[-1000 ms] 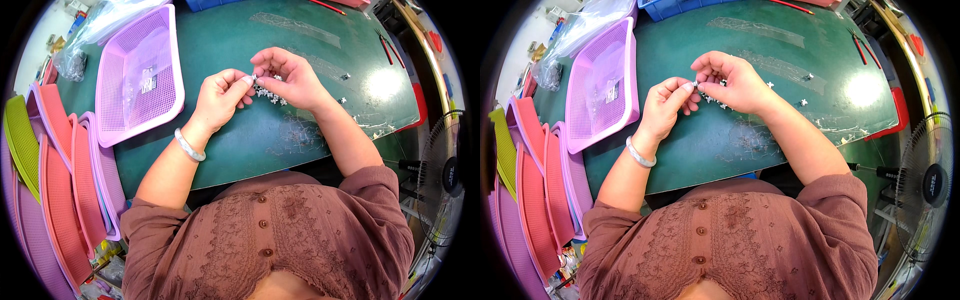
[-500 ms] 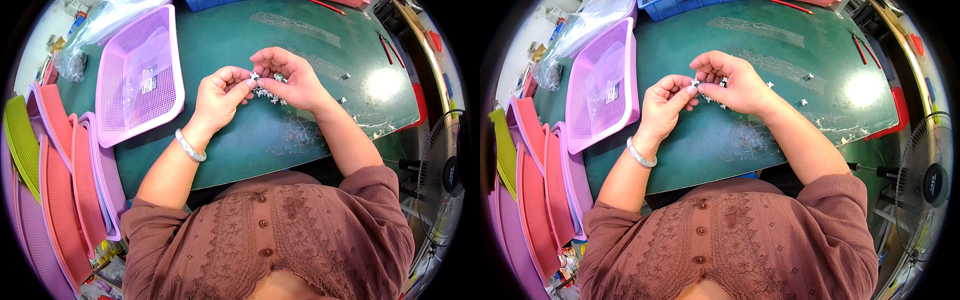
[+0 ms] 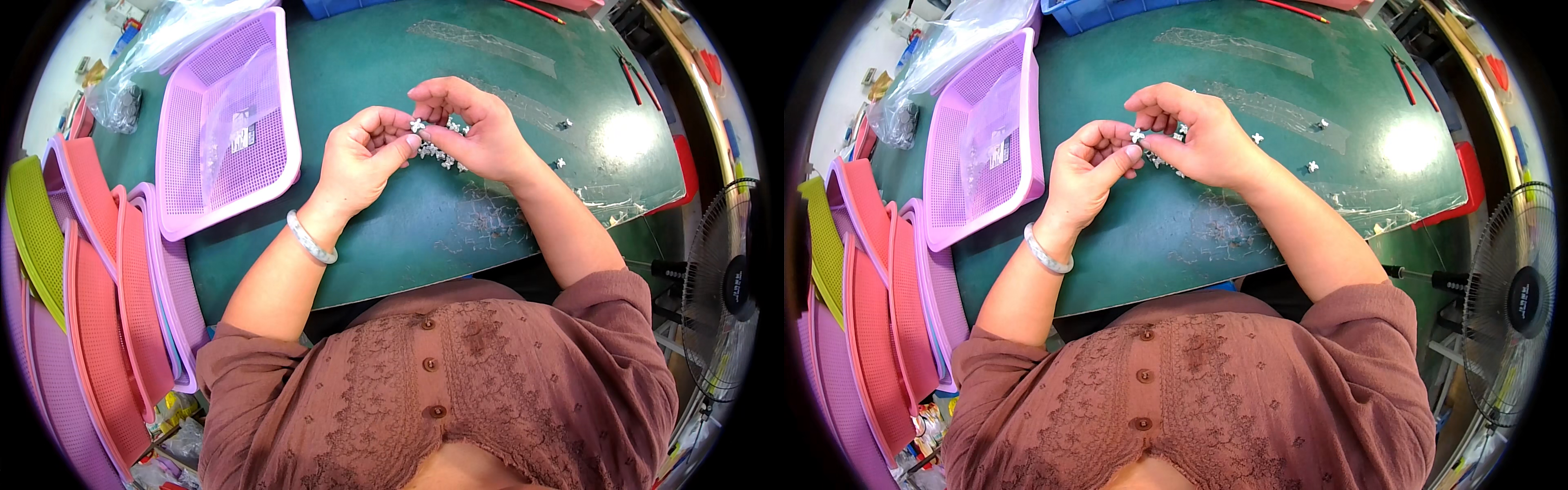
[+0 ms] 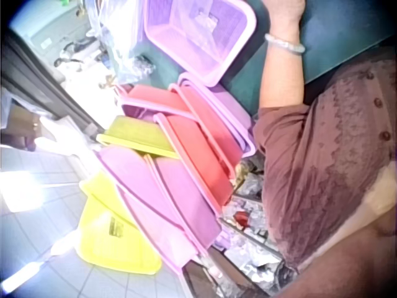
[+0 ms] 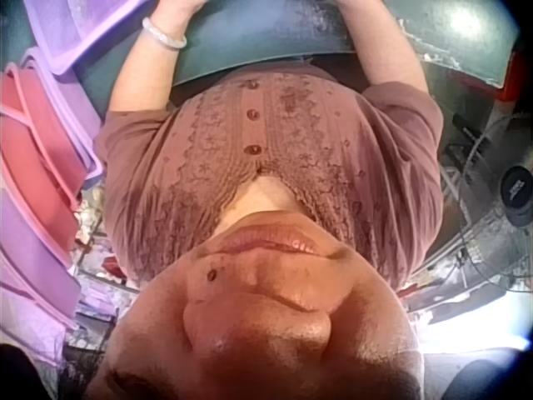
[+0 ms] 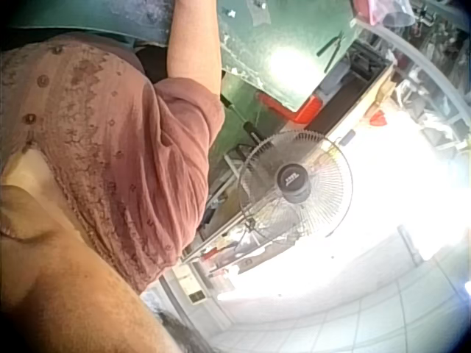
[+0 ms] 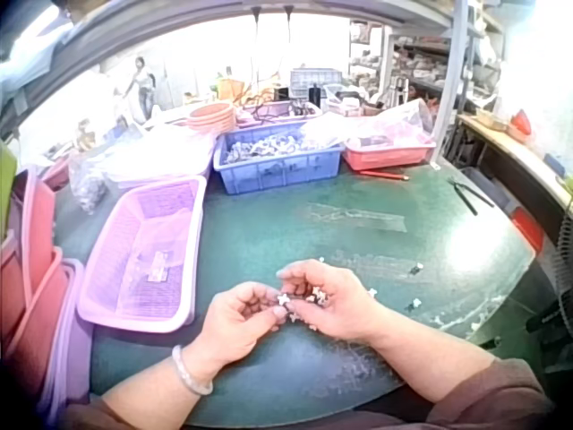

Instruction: The person sits at a green workbench and repeatedly picks up small silver star-shaped components, joining them by hand. The person places the assembled pieces into a purple basket and continues the process with additional components from the table.

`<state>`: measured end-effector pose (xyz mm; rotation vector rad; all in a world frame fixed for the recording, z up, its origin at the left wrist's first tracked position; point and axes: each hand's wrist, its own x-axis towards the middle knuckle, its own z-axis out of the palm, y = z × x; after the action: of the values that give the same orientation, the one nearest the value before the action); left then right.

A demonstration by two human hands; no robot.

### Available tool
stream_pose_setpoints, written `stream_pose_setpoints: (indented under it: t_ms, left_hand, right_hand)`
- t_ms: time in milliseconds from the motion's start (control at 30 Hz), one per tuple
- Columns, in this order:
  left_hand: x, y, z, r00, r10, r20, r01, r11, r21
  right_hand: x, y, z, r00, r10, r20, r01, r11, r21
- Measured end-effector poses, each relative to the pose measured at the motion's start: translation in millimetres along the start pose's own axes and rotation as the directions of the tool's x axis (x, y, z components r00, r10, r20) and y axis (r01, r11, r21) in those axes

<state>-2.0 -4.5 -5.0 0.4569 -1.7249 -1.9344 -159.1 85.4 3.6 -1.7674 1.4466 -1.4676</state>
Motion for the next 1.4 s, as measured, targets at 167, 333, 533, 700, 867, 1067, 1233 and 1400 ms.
stream_pose_setpoints:
  t_ms: [167, 333, 533, 700, 867, 1067, 1233, 1400]
  left_hand:
    - [0.1, 1.2, 0.5, 1.0, -0.011, 0.0, 0.011, 1.0, 0.001]
    - [0.5, 0.6, 0.0, 1.0, -0.026, -0.001, 0.026, 1.0, -0.008]
    - [0.8, -0.2, -1.1, 0.999, -0.041, 0.015, 0.041, 0.999, -0.026]
    - [1.3, 0.9, -1.2, 0.996, -0.084, 0.024, 0.085, 0.995, -0.046]
    - [3.9, -1.1, -7.3, 0.989, -0.147, -0.009, 0.142, 0.968, -0.205]
    - [6.0, -1.8, -13.9, 0.979, -0.203, 0.013, 0.184, 0.854, -0.487]
    - [6.6, -4.2, -16.3, 0.966, -0.258, -0.015, 0.235, 0.902, -0.364]
    - [6.8, -4.6, -15.1, 0.956, -0.291, -0.044, 0.267, 0.921, -0.285]
  right_hand:
    - [0.2, -0.8, -0.4, 1.0, -0.029, -0.012, 0.028, 0.998, -0.053]
    - [-0.1, -1.3, 0.0, 1.0, -0.027, -0.015, 0.026, 0.998, -0.065]
    - [0.1, -2.7, -0.3, 0.999, -0.032, -0.016, 0.03, 0.995, -0.093]
    - [-0.3, -2.9, -0.8, 0.999, -0.035, -0.015, 0.033, 0.994, -0.102]
    - [1.2, 0.0, -1.2, 1.0, 0.01, -0.014, -0.012, 0.992, -0.126]
    - [0.3, -0.1, -1.9, 0.982, 0.081, 0.169, 0.001, 0.9, -0.436]
    - [-1.4, -0.5, 1.9, 0.973, 0.113, 0.202, -0.011, 0.894, -0.449]
    - [-1.6, 0.5, 3.9, 0.972, 0.103, 0.212, 0.003, 0.894, -0.448]
